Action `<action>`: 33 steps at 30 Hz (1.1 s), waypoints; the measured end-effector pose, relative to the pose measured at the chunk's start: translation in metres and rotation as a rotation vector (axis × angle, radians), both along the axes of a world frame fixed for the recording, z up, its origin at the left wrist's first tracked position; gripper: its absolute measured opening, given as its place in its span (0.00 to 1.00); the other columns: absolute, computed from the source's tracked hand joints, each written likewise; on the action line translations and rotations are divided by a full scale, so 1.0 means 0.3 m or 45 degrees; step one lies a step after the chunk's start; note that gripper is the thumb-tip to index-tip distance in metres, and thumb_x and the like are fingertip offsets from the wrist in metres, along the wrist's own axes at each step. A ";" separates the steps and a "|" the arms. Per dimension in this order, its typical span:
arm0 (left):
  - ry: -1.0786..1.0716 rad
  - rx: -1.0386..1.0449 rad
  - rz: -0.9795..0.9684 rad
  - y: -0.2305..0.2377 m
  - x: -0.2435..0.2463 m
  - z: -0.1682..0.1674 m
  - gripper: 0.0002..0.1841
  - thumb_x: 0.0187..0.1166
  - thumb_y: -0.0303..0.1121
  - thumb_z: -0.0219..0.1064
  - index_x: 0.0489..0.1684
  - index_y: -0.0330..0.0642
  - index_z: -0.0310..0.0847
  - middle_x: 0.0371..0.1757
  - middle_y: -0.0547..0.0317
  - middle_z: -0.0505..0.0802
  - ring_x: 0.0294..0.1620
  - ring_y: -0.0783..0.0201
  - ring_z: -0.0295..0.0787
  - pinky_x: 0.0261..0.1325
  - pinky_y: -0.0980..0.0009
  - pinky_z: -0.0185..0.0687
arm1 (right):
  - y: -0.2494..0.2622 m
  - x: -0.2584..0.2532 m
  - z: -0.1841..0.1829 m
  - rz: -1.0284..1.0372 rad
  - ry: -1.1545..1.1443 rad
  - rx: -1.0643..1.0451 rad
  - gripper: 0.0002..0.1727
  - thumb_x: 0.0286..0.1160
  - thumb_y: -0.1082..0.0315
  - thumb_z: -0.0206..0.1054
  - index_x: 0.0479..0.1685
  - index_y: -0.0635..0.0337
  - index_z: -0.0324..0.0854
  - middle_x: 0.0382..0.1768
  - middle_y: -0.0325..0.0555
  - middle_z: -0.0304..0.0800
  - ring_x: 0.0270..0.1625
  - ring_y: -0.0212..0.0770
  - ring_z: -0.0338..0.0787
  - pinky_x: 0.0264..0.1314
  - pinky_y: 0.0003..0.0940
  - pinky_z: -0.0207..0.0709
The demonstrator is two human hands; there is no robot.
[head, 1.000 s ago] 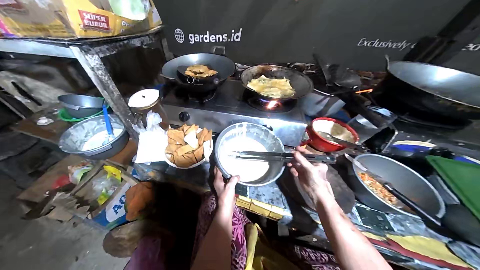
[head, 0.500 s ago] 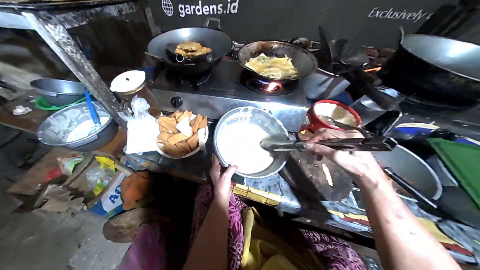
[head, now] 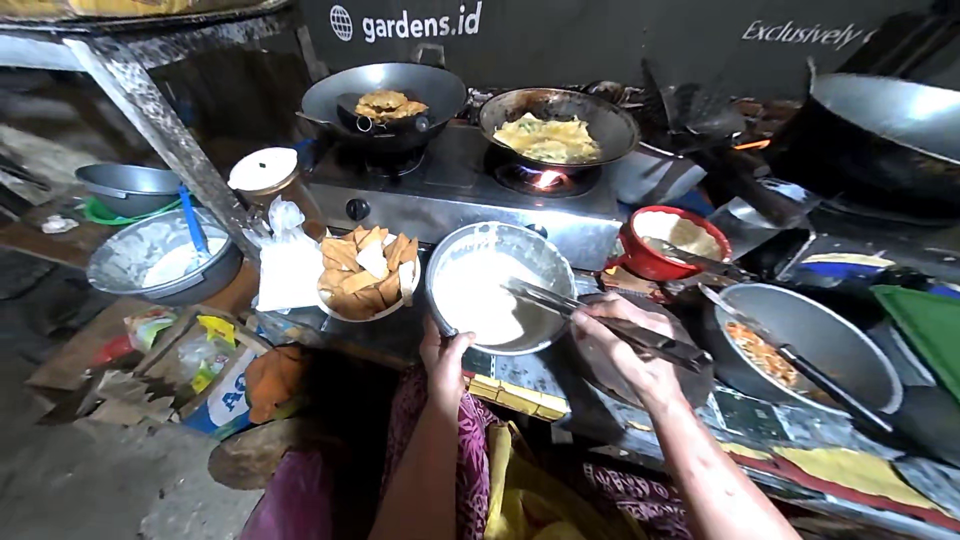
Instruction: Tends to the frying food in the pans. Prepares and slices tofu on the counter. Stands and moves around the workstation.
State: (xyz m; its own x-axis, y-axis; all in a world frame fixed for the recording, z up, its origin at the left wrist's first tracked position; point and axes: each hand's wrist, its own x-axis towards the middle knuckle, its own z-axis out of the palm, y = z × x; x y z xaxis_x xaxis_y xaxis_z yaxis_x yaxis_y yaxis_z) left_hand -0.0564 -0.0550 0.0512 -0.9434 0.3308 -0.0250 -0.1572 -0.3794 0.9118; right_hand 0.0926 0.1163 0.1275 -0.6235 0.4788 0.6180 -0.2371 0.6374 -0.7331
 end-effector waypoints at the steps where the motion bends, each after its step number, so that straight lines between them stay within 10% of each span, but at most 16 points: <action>1: 0.013 0.005 -0.007 0.002 -0.004 -0.003 0.41 0.55 0.21 0.72 0.80 0.27 0.68 0.68 0.41 0.86 0.64 0.61 0.87 0.67 0.64 0.84 | -0.017 0.020 0.024 0.016 -0.018 -0.005 0.05 0.67 0.71 0.71 0.28 0.64 0.89 0.34 0.37 0.93 0.34 0.22 0.90 0.41 0.19 0.86; 17: 0.045 -0.055 0.016 0.008 -0.007 -0.009 0.39 0.61 0.25 0.74 0.80 0.26 0.68 0.79 0.38 0.77 0.73 0.59 0.80 0.73 0.66 0.79 | -0.129 -0.134 -0.074 -0.034 0.052 -0.296 0.05 0.70 0.75 0.69 0.35 0.69 0.89 0.36 0.40 0.93 0.35 0.25 0.91 0.43 0.21 0.88; 21: 0.081 -0.053 -0.013 0.006 -0.002 -0.015 0.42 0.64 0.29 0.78 0.83 0.27 0.64 0.85 0.37 0.70 0.81 0.57 0.74 0.80 0.65 0.74 | -0.135 -0.093 -0.082 -0.105 -0.236 -0.214 0.29 0.66 0.62 0.77 0.65 0.73 0.84 0.59 0.56 0.90 0.59 0.33 0.89 0.65 0.26 0.82; 25: 0.114 -0.067 -0.102 0.008 0.006 -0.011 0.58 0.55 0.33 0.83 0.91 0.28 0.46 0.88 0.33 0.64 0.81 0.55 0.73 0.78 0.65 0.76 | -0.128 0.016 -0.075 -0.170 -0.388 -0.030 0.45 0.53 0.59 0.81 0.77 0.74 0.74 0.71 0.70 0.77 0.58 0.43 0.87 0.58 0.31 0.84; 31: 0.184 -0.314 -0.149 -0.007 0.021 0.021 0.67 0.52 0.30 0.87 0.94 0.32 0.35 0.90 0.34 0.61 0.85 0.52 0.68 0.82 0.62 0.72 | -0.209 0.310 -0.176 -0.226 -0.381 -0.011 0.31 0.59 0.71 0.71 0.68 0.76 0.80 0.67 0.69 0.82 0.53 0.43 0.93 0.45 0.32 0.90; 33: 0.225 -0.418 -0.138 -0.010 0.013 0.027 0.67 0.53 0.30 0.88 0.94 0.31 0.34 0.90 0.32 0.60 0.86 0.50 0.67 0.83 0.61 0.71 | -0.241 0.430 -0.237 -0.195 -0.397 0.071 0.26 0.65 0.70 0.69 0.66 0.72 0.84 0.66 0.65 0.85 0.61 0.39 0.90 0.57 0.27 0.87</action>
State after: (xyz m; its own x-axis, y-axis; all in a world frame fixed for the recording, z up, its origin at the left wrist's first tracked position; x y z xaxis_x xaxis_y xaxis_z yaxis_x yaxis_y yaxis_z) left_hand -0.0524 -0.0579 0.0592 -0.9026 0.4303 0.0139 -0.0099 -0.0530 0.9985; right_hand 0.2217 0.0439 0.0563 -0.7098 0.5523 0.4372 0.0941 0.6894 -0.7183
